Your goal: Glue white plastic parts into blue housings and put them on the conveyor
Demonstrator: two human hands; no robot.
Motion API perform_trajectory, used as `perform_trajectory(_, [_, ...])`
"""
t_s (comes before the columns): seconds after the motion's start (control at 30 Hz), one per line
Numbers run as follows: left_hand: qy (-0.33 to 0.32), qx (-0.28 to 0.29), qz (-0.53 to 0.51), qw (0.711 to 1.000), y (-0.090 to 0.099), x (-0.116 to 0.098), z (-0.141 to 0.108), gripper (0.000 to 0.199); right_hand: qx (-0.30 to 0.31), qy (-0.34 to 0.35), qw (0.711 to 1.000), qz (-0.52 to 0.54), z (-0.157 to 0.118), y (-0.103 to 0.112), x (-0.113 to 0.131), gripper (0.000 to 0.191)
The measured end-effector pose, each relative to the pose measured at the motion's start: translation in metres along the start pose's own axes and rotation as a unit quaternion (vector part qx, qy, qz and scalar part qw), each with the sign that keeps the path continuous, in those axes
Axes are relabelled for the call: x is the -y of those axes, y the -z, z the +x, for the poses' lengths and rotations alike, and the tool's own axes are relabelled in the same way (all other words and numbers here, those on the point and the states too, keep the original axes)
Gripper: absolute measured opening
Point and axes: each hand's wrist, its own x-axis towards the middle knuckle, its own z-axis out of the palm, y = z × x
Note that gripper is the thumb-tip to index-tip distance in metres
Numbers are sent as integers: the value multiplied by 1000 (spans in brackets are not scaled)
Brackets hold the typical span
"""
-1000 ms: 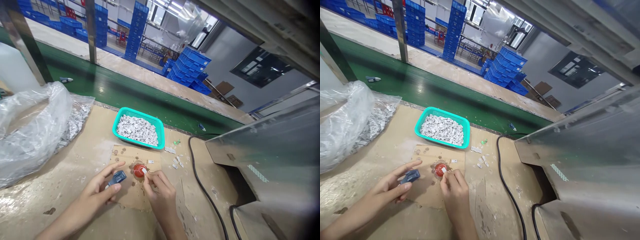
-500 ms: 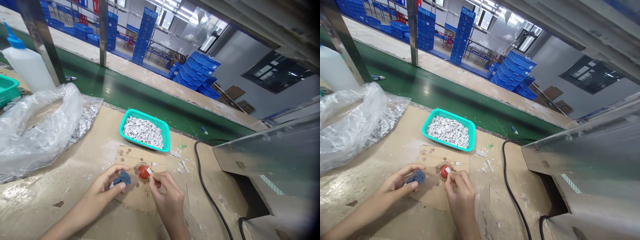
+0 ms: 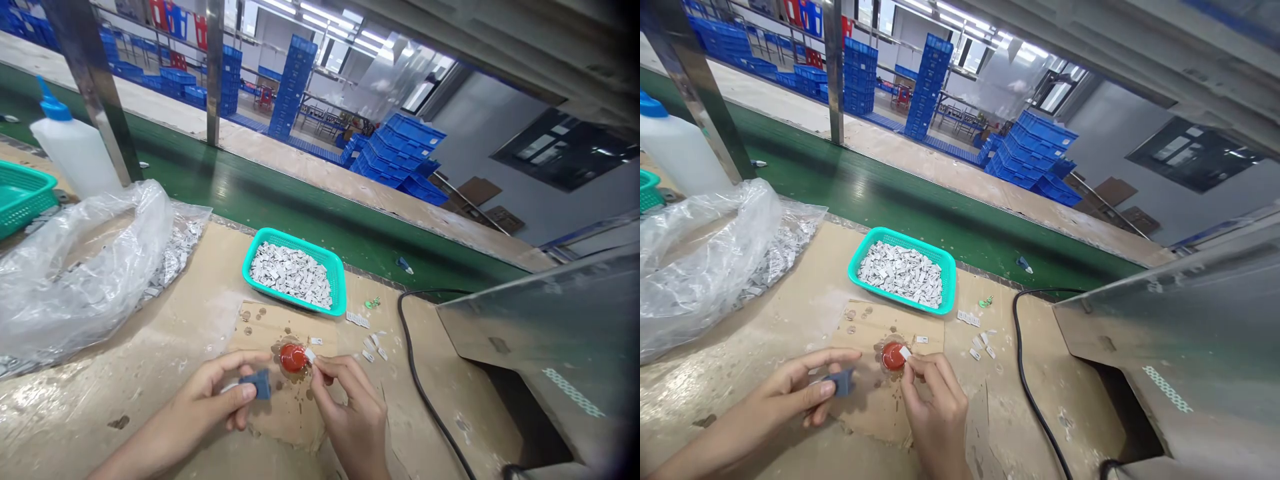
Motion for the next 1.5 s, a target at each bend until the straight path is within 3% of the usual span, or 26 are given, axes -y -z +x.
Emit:
perform_trajectory(0.17, [-11,34,-32,999,-2,0,-2,27,22,-19,999,12,4,2,-1,8])
perform_trajectory(0.27, [1,28,11,1000,-4,0,0,28,30,-46,998,21,6,5,-3,8])
perform_trajectory(0.4, [-76,-21,155,985,-11,-3,5,10,22,-79,995,56,7,10,-1,8])
perform_trajectory(0.53, [-161,-44,319,933,-15,-10,6,6,30,-95,980,174,6,18,10,13])
perform_trajectory(0.63, [-168,-42,367,914,-15,-14,6,5,69,-75,969,225,7,20,20,17])
perform_trajectory(0.8, [-149,-28,396,906,-15,-16,3,10,119,-33,968,218,8,15,25,18])
perform_trajectory(1.07, [-169,-29,387,906,-20,-15,1,17,128,27,975,179,6,16,27,18])
perform_trajectory(1.23, [-164,-41,299,939,-21,-15,3,13,167,12,975,145,4,18,31,23])
perform_trajectory(1.3, [-148,-33,180,972,-23,-11,6,13,145,29,980,136,2,15,32,29])
perform_trajectory(1.37, [-106,-16,-2,994,-27,-4,10,13,87,65,987,120,0,9,31,34])
perform_trajectory(1.43, [-55,-13,-180,982,-33,2,15,13,37,108,990,88,1,3,31,36])
perform_trajectory(1.5, [-18,-18,-291,956,-38,2,19,18,25,138,988,60,7,-2,32,37])
